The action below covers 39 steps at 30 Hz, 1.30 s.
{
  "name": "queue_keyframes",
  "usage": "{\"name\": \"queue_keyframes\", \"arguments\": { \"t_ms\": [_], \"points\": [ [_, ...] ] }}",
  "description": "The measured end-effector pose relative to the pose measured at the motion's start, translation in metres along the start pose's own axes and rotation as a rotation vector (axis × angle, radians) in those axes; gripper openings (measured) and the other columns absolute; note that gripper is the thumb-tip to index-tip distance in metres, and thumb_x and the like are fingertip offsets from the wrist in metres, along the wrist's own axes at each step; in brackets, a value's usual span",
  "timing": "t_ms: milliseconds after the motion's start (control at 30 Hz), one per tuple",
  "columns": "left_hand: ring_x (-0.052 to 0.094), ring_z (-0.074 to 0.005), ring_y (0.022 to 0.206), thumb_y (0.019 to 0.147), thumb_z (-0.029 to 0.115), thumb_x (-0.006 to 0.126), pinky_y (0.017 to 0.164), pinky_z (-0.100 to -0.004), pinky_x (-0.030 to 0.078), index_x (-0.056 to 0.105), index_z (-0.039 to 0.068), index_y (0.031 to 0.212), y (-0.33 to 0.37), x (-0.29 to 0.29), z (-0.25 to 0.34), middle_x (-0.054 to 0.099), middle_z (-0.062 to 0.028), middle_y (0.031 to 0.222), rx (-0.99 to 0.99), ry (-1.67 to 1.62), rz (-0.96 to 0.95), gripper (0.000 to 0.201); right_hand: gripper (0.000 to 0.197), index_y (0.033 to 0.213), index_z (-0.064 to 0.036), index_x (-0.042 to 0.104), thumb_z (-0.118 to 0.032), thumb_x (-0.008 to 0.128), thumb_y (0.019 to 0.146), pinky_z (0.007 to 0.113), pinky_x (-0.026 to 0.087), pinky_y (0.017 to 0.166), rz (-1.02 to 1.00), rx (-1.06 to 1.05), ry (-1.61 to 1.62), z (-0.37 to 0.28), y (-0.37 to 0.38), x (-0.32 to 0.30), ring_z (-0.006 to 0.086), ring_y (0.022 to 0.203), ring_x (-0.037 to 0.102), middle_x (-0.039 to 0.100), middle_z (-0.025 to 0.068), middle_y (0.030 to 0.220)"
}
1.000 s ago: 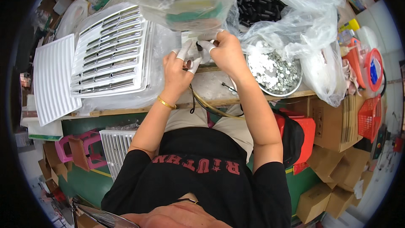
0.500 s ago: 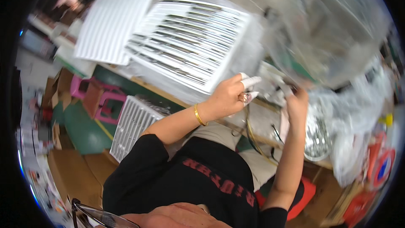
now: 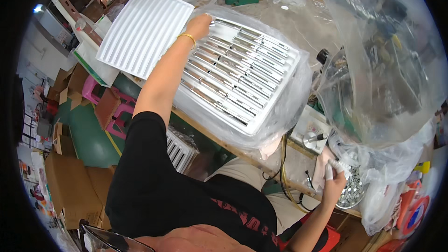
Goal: Assembling industrial metal handles by inserting plastic plugs and applying adhesive.
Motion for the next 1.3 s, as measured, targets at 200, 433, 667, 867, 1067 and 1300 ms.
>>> {"name": "queue_keyframes", "arguments": {
  "t_ms": [200, 433, 667, 867, 1067, 1300],
  "points": [
    [0.059, -0.0329, 0.098, 0.078, 0.003, 0.051, 0.083, -0.0426, 0.048, 0.062, 0.010, 0.103, 0.033, 0.054, -0.014, 0.061, -0.0144, 0.104, 0.059, 0.018, -0.186, 0.028, 0.016, 0.100, 0.0012, 0.063, -0.004, 0.061, 0.085, 0.019, 0.039, 0.058, 0.114, 0.153, -0.005, 0.029, -0.034, -0.022, 0.0062, 0.070, 0.051, 0.060, 0.0013, 0.085],
    [0.059, -0.0332, 0.094, 0.078, 0.003, 0.053, 0.080, -0.0430, 0.047, 0.062, 0.006, 0.093, 0.034, 0.033, -0.021, 0.062, -0.0155, 0.095, 0.055, 0.151, -0.147, 0.018, 0.016, 0.100, 0.0013, 0.063, -0.002, 0.060, 0.085, 0.020, 0.040, 0.060, 0.140, 0.211, -0.028, 0.032, -0.032, -0.035, 0.0063, 0.069, 0.050, 0.059, 0.0007, 0.081],
    [0.058, -0.0350, 0.095, 0.074, 0.000, 0.054, 0.081, -0.0428, 0.047, 0.063, 0.003, 0.088, 0.058, 0.030, 0.035, 0.060, -0.0173, 0.099, 0.219, -0.012, -0.247, 0.016, 0.017, 0.101, 0.0024, 0.063, 0.001, 0.059, 0.084, 0.023, 0.043, 0.079, 0.110, 0.122, -0.081, 0.022, -0.019, -0.021, 0.0103, 0.087, 0.055, 0.063, 0.0044, 0.095],
    [0.059, -0.0354, 0.094, 0.075, 0.000, 0.055, 0.081, -0.0427, 0.047, 0.063, 0.003, 0.090, 0.062, 0.037, 0.047, 0.062, -0.0173, 0.096, 0.378, 0.031, -0.257, 0.018, 0.018, 0.102, 0.0026, 0.062, 0.002, 0.058, 0.084, 0.024, 0.044, 0.080, 0.082, 0.192, -0.043, 0.031, -0.027, -0.022, 0.0116, 0.088, 0.057, 0.063, 0.0059, 0.096],
    [0.059, -0.0349, 0.092, 0.075, 0.000, 0.056, 0.078, -0.0439, 0.046, 0.062, 0.004, 0.087, 0.045, 0.015, 0.040, 0.063, -0.0165, 0.094, 0.343, -0.013, -0.162, 0.014, 0.018, 0.102, 0.0047, 0.061, 0.001, 0.058, 0.085, 0.025, 0.045, 0.081, 0.131, 0.128, -0.065, 0.039, -0.039, -0.037, 0.0129, 0.089, 0.057, 0.063, 0.0070, 0.097],
    [0.060, -0.0150, 0.075, 0.076, 0.006, 0.070, 0.066, -0.0276, 0.047, 0.062, 0.004, 0.100, -0.025, -0.080, 0.107, 0.065, -0.0071, 0.085, 0.011, -0.708, -0.192, 0.025, 0.020, 0.104, 0.0022, 0.062, 0.001, 0.059, 0.084, 0.025, 0.046, 0.081, 0.087, -0.124, -0.009, -0.004, -0.036, -0.006, 0.0142, 0.090, 0.059, 0.064, 0.0087, 0.099]
  ]
}}
Point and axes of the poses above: each hand's wrist, its own y-axis towards the middle knuckle, its own x-axis out of the palm, z = x × y, the point moved 3 cm from there along y, towards the middle knuckle
